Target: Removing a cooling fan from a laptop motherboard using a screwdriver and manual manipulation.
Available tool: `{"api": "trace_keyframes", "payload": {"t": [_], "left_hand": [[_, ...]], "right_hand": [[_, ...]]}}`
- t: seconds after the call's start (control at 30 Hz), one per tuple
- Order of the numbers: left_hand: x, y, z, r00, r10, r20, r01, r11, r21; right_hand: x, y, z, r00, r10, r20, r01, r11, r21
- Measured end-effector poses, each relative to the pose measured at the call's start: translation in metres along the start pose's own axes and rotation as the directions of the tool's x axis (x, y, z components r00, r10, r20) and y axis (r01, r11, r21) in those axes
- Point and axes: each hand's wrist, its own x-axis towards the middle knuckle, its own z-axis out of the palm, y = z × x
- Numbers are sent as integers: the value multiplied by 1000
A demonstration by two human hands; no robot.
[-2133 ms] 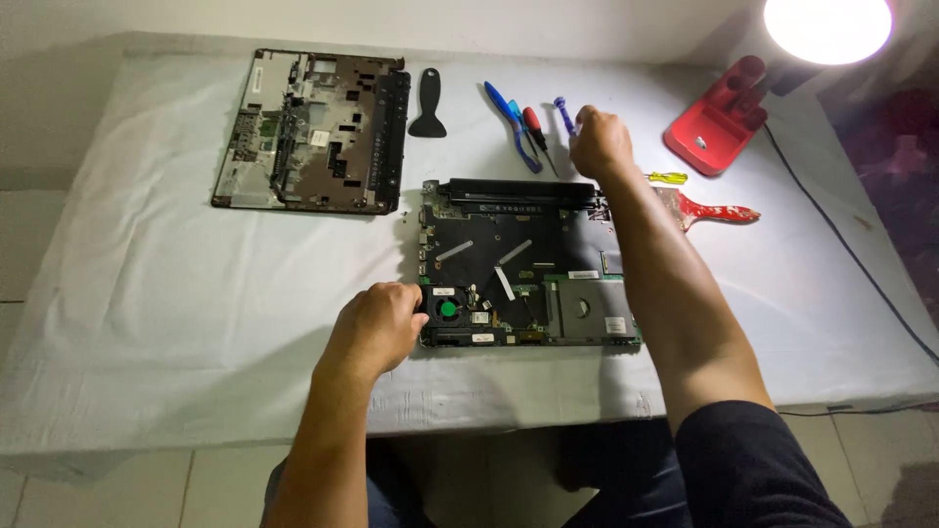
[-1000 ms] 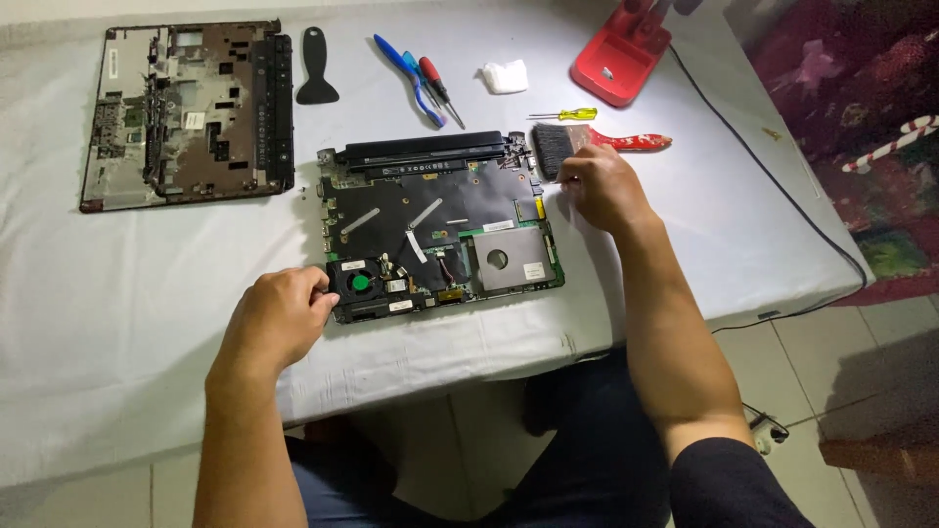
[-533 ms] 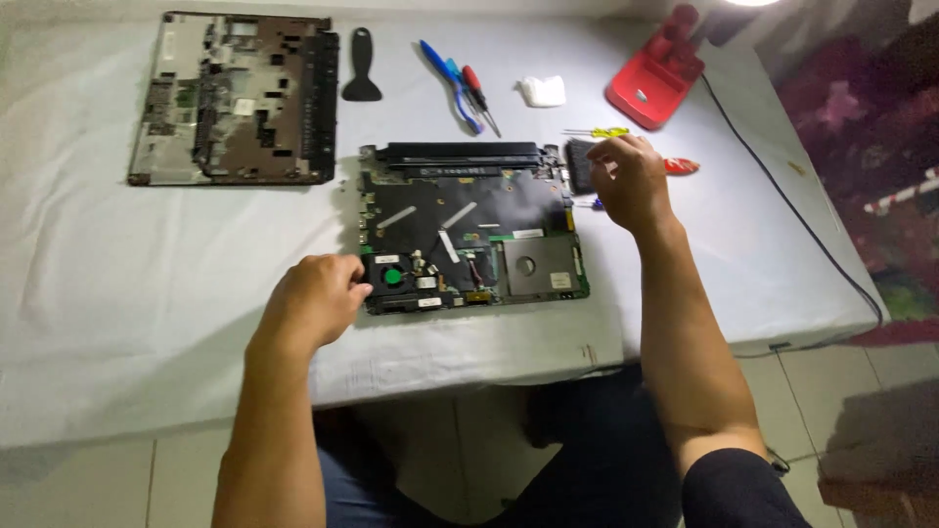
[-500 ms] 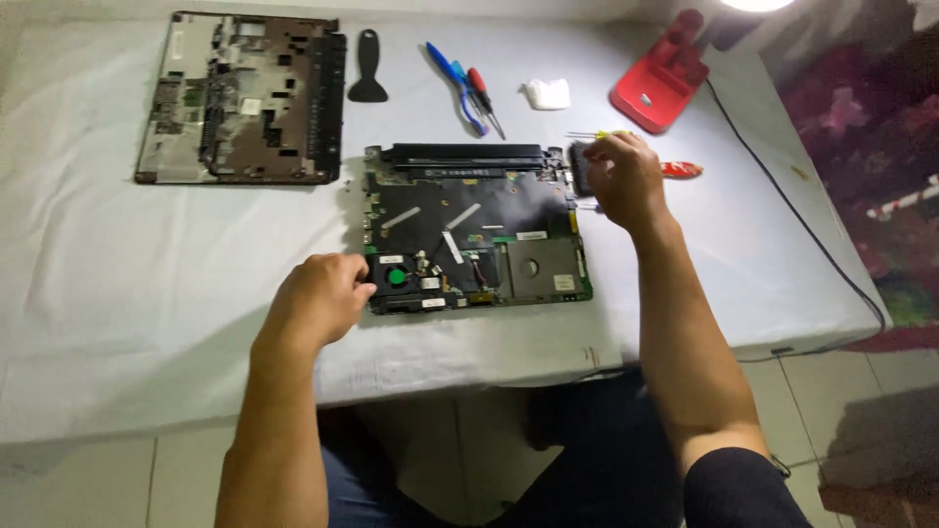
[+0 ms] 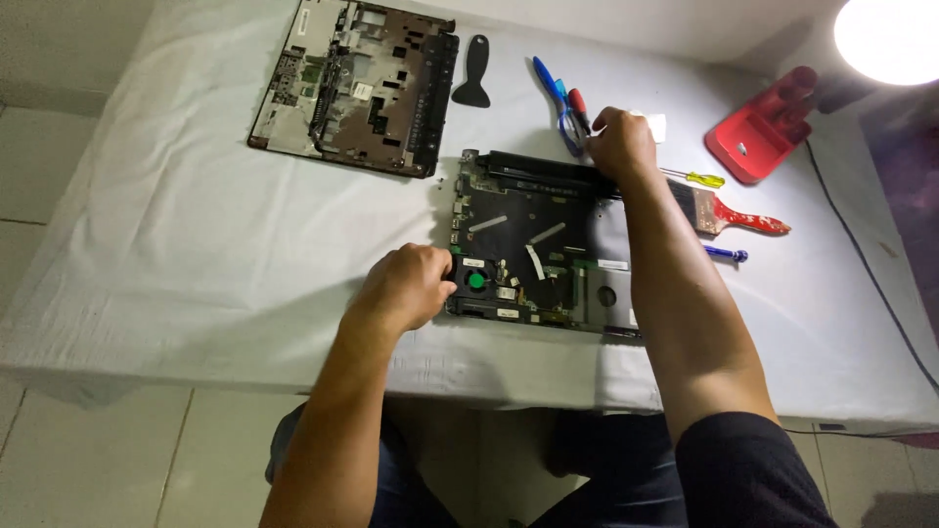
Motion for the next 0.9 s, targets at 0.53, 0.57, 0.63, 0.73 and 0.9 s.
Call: {"api": "trace_keyframes", "payload": {"t": [0.53, 0.57, 0.63, 0.73, 0.9], "left_hand": [[-5, 17, -8, 984, -136, 112, 128, 989, 74], [-6, 14, -6, 989, -122, 84, 117, 991, 67], [-9, 13, -6, 993, -109, 54, 106, 992, 66], [-7, 29, -10, 996, -88, 21, 83, 981, 174], [49, 86, -5, 943, 267, -196, -197, 928, 316]], "right_hand": [[-145, 1, -163, 966, 246, -83, -37, 447, 894], [-158, 12, -161, 977, 209, -44, -27, 323, 946], [-182, 33, -148, 986, 167, -12, -20, 187, 982], [-204, 66, -129, 991, 117, -66, 51, 121, 991], [-215, 74, -145, 980, 156, -128, 132, -18, 991]]}}
